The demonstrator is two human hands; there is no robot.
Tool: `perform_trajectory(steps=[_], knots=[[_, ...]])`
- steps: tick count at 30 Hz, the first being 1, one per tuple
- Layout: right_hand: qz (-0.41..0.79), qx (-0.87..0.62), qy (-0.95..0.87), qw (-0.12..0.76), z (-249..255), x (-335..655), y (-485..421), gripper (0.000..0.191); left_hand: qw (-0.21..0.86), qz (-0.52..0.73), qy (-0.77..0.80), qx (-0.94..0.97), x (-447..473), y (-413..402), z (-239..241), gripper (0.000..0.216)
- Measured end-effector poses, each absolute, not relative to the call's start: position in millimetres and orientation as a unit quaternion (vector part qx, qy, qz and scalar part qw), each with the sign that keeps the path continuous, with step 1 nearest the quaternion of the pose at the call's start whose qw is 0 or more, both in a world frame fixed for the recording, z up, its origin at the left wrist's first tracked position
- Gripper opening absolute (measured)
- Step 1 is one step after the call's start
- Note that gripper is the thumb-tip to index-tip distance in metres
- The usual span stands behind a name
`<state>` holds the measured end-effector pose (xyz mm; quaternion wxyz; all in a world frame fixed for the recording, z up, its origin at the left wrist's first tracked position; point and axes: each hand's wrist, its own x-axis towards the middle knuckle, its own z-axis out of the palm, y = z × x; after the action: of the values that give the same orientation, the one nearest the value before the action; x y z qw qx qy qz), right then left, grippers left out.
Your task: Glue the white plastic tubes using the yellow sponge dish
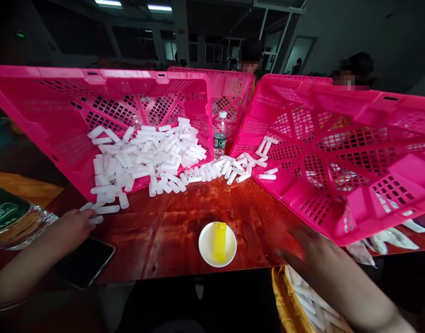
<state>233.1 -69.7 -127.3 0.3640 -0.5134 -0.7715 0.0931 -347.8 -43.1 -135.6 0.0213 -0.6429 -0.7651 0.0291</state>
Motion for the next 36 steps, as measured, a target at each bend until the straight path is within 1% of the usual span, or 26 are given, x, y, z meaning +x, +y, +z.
perform_trajectory(steps=[1,2,3,5,6,8,10,13,15,17,18,19,21,22,24,27,30,33,36], knots=[[0.083,-0.514,-0.787,0.331,-130,214,-43,0.018,0.006,0.020,-0.759,-0.651,-356,-38,-139,0.023],[0.057,-0.534,-0.812,0.228,-133,193,-13,0.020,-0.010,0.010,-0.750,-0.662,-356,-33,-140,0.021],[0.028,-0.560,-0.815,0.147,-136,172,17,0.024,-0.025,0.001,-0.740,-0.672,-351,-30,-141,0.019],[0.009,-0.568,-0.813,0.129,-143,136,73,0.032,-0.056,-0.013,-0.723,-0.689,-328,-26,-140,0.018],[0.005,-0.566,-0.816,0.120,-147,123,94,0.030,-0.075,-0.018,-0.716,-0.694,-312,-26,-138,0.017],[0.009,-0.550,-0.825,0.127,-153,110,119,0.024,-0.111,-0.054,-0.697,-0.707,-277,-27,-134,0.017],[0.015,-0.532,-0.835,0.141,-158,111,122,0.021,-0.156,-0.134,-0.664,-0.718,-244,-32,-131,0.018],[0.025,-0.514,-0.836,0.192,-161,129,90,0.024,-0.245,-0.279,-0.620,-0.691,-207,-43,-135,0.022],[0.051,-0.498,-0.831,0.243,-161,143,52,0.029,-0.301,-0.326,-0.594,-0.671,-193,-50,-141,0.019],[0.108,-0.450,-0.836,0.296,-159,153,9,0.031,-0.313,-0.311,-0.577,-0.687,-186,-54,-148,0.014],[0.141,-0.418,-0.843,0.308,-159,155,-10,0.032,-0.299,-0.288,-0.572,-0.707,-185,-55,-151,0.012],[0.174,-0.388,-0.850,0.311,-158,156,-28,0.033,-0.273,-0.263,-0.567,-0.731,-183,-56,-154,0.014],[0.212,-0.353,-0.863,0.292,-159,153,-53,0.038,-0.210,-0.219,-0.556,-0.773,-181,-55,-160,0.028],[0.214,-0.354,-0.865,0.285,-161,149,-60,0.041,-0.182,-0.200,-0.554,-0.787,-179,-54,-163,0.034],[0.185,-0.377,-0.854,0.306,-167,141,-66,0.041,-0.141,-0.164,-0.561,-0.799,-174,-51,-167,0.039],[0.121,-0.413,-0.833,0.347,-177,134,-64,0.036,-0.119,-0.123,-0.571,-0.803,-166,-48,-168,0.035],[0.115,-0.407,-0.841,0.338,-181,135,-62,0.027,-0.108,-0.108,-0.574,-0.804,-161,-47,-165,0.031],[0.197,-0.397,-0.830,0.339,-179,137,-63,0.020,-0.106,-0.114,-0.573,-0.805,-158,-49,-163,0.029],[0.329,-0.421,-0.767,0.355,-177,137,-65,0.027,-0.133,-0.159,-0.557,-0.804,-153,-54,-162,0.028]])
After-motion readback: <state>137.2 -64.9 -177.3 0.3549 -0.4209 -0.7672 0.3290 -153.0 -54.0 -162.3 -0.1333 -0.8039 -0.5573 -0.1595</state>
